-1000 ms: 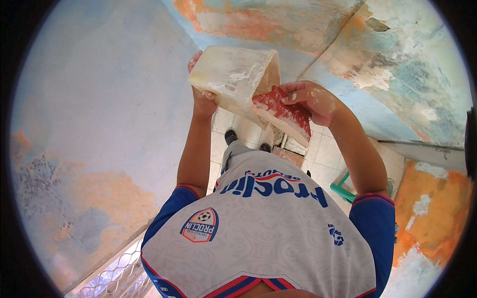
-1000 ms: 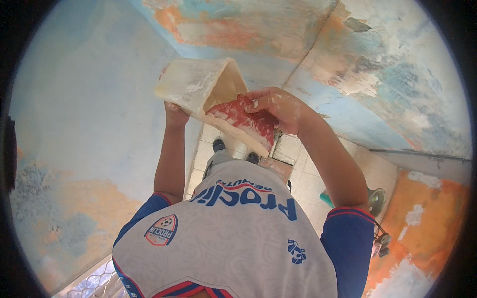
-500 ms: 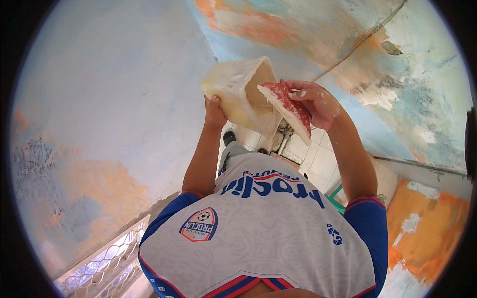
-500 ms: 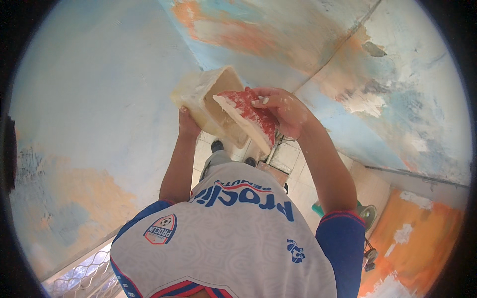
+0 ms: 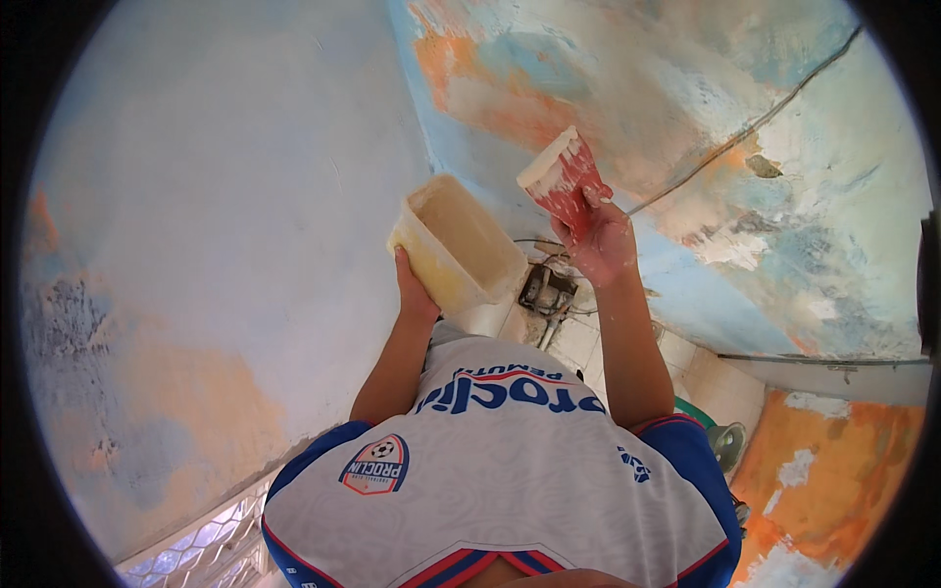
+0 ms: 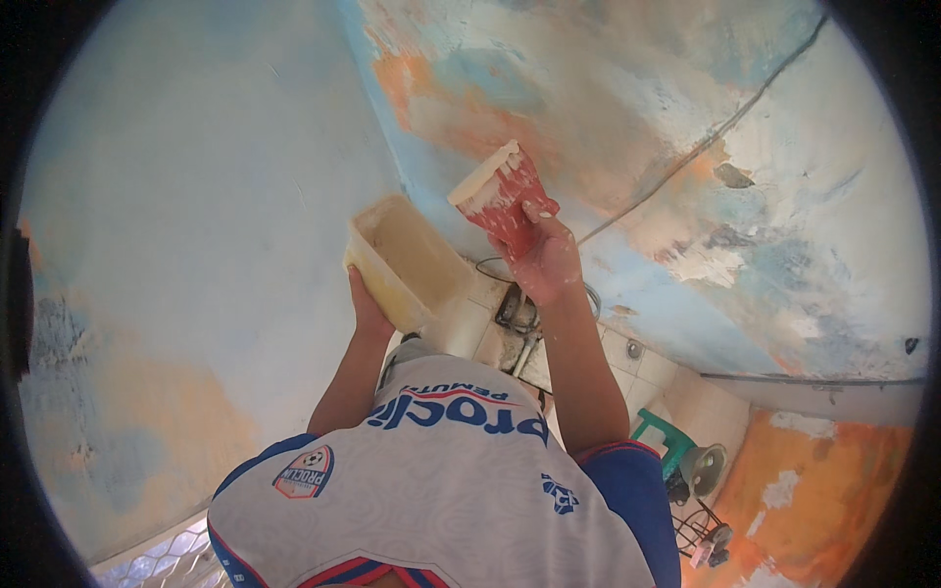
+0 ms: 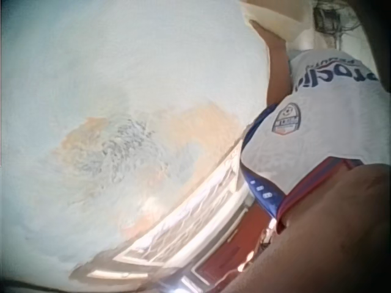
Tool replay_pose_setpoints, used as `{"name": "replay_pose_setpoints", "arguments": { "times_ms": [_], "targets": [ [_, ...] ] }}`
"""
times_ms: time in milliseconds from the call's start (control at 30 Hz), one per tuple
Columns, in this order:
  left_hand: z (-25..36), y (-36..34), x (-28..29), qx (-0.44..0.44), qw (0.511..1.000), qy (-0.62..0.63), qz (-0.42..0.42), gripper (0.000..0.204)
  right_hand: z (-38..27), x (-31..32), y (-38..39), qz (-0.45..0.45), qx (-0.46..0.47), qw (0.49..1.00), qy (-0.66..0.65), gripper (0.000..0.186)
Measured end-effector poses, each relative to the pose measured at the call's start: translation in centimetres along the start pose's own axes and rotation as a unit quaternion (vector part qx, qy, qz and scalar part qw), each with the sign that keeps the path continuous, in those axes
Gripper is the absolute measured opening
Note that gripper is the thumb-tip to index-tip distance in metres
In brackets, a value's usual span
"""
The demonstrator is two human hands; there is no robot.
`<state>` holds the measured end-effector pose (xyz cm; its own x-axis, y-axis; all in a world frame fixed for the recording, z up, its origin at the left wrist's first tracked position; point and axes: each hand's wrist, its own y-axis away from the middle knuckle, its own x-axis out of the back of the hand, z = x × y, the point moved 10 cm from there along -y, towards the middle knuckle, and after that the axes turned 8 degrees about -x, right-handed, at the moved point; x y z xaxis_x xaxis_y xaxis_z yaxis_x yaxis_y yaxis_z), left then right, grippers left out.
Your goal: The person patches a damaged wall by dipping a putty knife into a container of white compound and spreading it over cracks and uneven surfaces on the wall.
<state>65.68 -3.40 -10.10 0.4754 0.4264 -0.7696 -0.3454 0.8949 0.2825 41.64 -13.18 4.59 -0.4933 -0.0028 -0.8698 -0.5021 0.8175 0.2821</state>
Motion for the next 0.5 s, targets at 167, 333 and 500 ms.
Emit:
{"name": "replay_pose_setpoints", "arguments": {
  "times_ms": [167,333,500],
  "targets": [
    [4.0,-2.5,2.0,0.004,0.999,-0.002,-0.034,0.065,0.2,-4.6,-3.9,-0.006,0.120,0.992,0.035,0.034],
    [7.6,-5.7,4.0,0.021,0.999,-0.006,-0.030,0.064,-0.3,-1.5,-9.2,0.049,0.226,0.972,0.036,0.034],
    [12.6,-6.9,7.1,0.025,1.000,-0.005,-0.006,0.064,3.8,-2.9,-13.6,0.120,0.294,0.944,0.096,0.034]
  ]
}}
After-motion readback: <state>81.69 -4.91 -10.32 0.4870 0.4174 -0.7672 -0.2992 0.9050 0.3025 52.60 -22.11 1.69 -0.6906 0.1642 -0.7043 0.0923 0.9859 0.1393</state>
